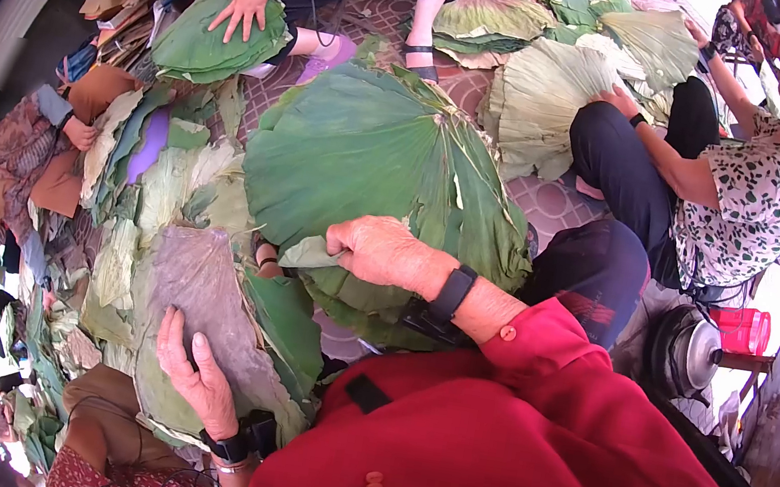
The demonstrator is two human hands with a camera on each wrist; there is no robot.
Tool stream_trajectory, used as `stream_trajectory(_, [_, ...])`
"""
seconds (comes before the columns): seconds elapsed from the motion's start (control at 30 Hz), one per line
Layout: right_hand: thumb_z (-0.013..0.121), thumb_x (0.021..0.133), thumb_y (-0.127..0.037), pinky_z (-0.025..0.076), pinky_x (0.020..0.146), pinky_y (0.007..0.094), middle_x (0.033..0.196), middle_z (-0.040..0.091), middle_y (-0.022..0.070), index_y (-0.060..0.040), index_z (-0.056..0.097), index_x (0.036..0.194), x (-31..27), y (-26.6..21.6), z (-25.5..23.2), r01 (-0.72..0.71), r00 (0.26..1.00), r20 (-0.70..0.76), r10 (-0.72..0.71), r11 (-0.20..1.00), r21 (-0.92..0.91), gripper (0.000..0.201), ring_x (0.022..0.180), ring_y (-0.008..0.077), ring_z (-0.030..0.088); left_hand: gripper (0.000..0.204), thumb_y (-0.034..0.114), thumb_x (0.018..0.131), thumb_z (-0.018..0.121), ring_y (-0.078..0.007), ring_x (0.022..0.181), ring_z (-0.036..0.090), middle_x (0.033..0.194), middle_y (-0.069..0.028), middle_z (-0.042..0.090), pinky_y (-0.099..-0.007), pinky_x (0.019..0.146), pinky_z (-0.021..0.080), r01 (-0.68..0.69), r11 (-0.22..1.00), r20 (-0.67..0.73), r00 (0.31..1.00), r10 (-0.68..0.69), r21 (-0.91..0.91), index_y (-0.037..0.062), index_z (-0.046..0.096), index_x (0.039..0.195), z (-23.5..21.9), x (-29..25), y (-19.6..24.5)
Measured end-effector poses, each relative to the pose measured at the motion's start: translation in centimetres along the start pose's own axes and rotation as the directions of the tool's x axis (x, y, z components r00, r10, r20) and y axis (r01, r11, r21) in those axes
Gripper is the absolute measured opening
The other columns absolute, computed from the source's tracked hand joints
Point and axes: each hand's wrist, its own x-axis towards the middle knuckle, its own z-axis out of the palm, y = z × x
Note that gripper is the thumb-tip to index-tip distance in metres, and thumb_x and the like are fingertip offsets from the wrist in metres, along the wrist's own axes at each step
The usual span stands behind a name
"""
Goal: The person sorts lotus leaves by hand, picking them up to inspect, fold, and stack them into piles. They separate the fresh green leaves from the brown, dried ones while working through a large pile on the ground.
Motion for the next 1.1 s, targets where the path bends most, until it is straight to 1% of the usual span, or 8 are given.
stream_trajectory(0.13, [0.066, 0.082, -0.021, 0.049, 0.075, 0.0447, 0.087, 0.067, 0.0116, -0.0081, 0.063, 0.097, -0.6, -0.2, -0.5, 0.027, 0.996, 0.081, -0.029, 0.999, 0.025, 0.020, 0.085, 0.0345, 0.064, 0.037, 0.015, 0.094, 0.055, -0.0349, 0.121, 0.048, 0.131, -0.0178, 0.054, -0.0458, 0.104, 0.033, 0.017, 1.000, -0.001, 1.000, -0.017, -0.011, -0.0005, 0.054, 0.128, -0.1, 0.1, 0.2])
stream_trajectory(0.17, [0.067, 0.083, -0.027, 0.050, 0.074, 0.0424, 0.087, 0.068, 0.0120, -0.0067, 0.063, 0.099, -0.3, -0.9, -0.6, 0.074, 0.995, -0.066, -0.073, 0.997, 0.017, 0.025, 0.082, 0.0315, 0.065, 0.037, 0.015, 0.094, 0.056, -0.0345, 0.122, 0.047, 0.131, -0.0173, 0.054, -0.0454, 0.105, 0.033, 0.032, 0.999, 0.005, 0.999, -0.032, -0.013, -0.0004, 0.054, 0.127, -0.2, 0.2, 0.4])
stream_trajectory(0.27, [0.066, 0.086, -0.033, 0.051, 0.073, 0.0399, 0.088, 0.068, 0.0140, -0.0049, 0.063, 0.101, 1.1, -3.8, -1.8, 0.064, 0.972, -0.234, 0.010, 0.949, 0.310, 0.032, 0.081, 0.0288, 0.066, 0.037, 0.015, 0.093, 0.056, -0.0346, 0.122, 0.047, 0.131, -0.0170, 0.054, -0.0454, 0.105, 0.033, 0.006, 1.000, 0.004, 1.000, -0.005, -0.013, -0.0003, 0.055, 0.127, -0.1, 0.2, 0.2])
stream_trajectory(0.4, [0.067, 0.086, -0.040, 0.052, 0.074, 0.0380, 0.088, 0.069, 0.0157, -0.0003, 0.063, 0.098, 3.2, -7.3, -1.8, 0.152, 0.958, -0.284, -0.027, 0.890, 0.431, 0.042, 0.081, 0.0268, 0.067, 0.037, 0.016, 0.093, 0.056, -0.0344, 0.122, 0.047, 0.130, -0.0166, 0.055, -0.0455, 0.104, 0.032, 0.004, 0.999, 0.002, 1.000, -0.004, -0.036, -0.0005, 0.055, 0.126, -0.1, 0.2, 0.2])
stream_trajectory(0.57, [0.067, 0.085, -0.027, 0.053, 0.068, 0.0360, 0.076, 0.069, 0.0113, 0.0006, 0.065, 0.092, 4.2, -9.7, -0.5, 0.055, 0.975, -0.214, 0.058, 0.872, 0.486, 0.028, 0.067, 0.0223, 0.068, 0.037, 0.016, 0.093, 0.056, -0.0345, 0.122, 0.047, 0.131, -0.0170, 0.054, -0.0455, 0.104, 0.032, 0.009, 0.999, 0.009, 1.000, -0.009, -0.042, -0.0001, 0.054, 0.127, -0.3, 0.0, 0.1])
stream_trajectory(0.77, [0.067, 0.086, -0.019, 0.050, 0.063, 0.0301, 0.072, 0.066, 0.0086, 0.0014, 0.065, 0.088, 4.1, -7.9, -1.9, 0.123, 0.940, -0.335, 0.068, 0.847, 0.517, 0.021, 0.066, 0.0135, 0.062, 0.039, 0.014, 0.094, 0.056, -0.0340, 0.123, 0.047, 0.133, -0.0193, 0.052, -0.0449, 0.106, 0.032, 0.045, 0.997, -0.040, 0.998, -0.047, -0.068, -0.0008, 0.052, 0.130, -1.2, -0.1, 0.9])
stream_trajectory(1.0, [0.067, 0.086, -0.015, 0.048, 0.060, 0.0273, 0.069, 0.062, 0.0039, 0.0026, 0.064, 0.081, 3.7, -2.4, -6.9, 0.140, 0.866, -0.452, 0.216, 0.761, 0.633, 0.019, 0.064, 0.0093, 0.058, 0.039, 0.016, 0.096, 0.053, -0.0343, 0.123, 0.047, 0.134, -0.0200, 0.051, -0.0440, 0.106, 0.033, 0.073, 0.996, -0.024, 0.997, -0.075, -0.053, -0.0018, 0.051, 0.131, -1.3, -0.2, 0.6])
stream_trajectory(1.1, [0.067, 0.087, -0.016, 0.048, 0.059, 0.0274, 0.067, 0.062, 0.0040, 0.0024, 0.063, 0.079, 3.5, 1.9, -8.6, 0.081, 0.804, -0.536, 0.257, 0.846, 0.528, 0.020, 0.063, 0.0097, 0.058, 0.039, 0.016, 0.096, 0.053, -0.0344, 0.123, 0.047, 0.134, -0.0200, 0.051, -0.0440, 0.106, 0.033, 0.082, 0.995, 0.013, 0.997, -0.081, -0.059, -0.0020, 0.051, 0.130, -1.2, -0.1, 0.9])
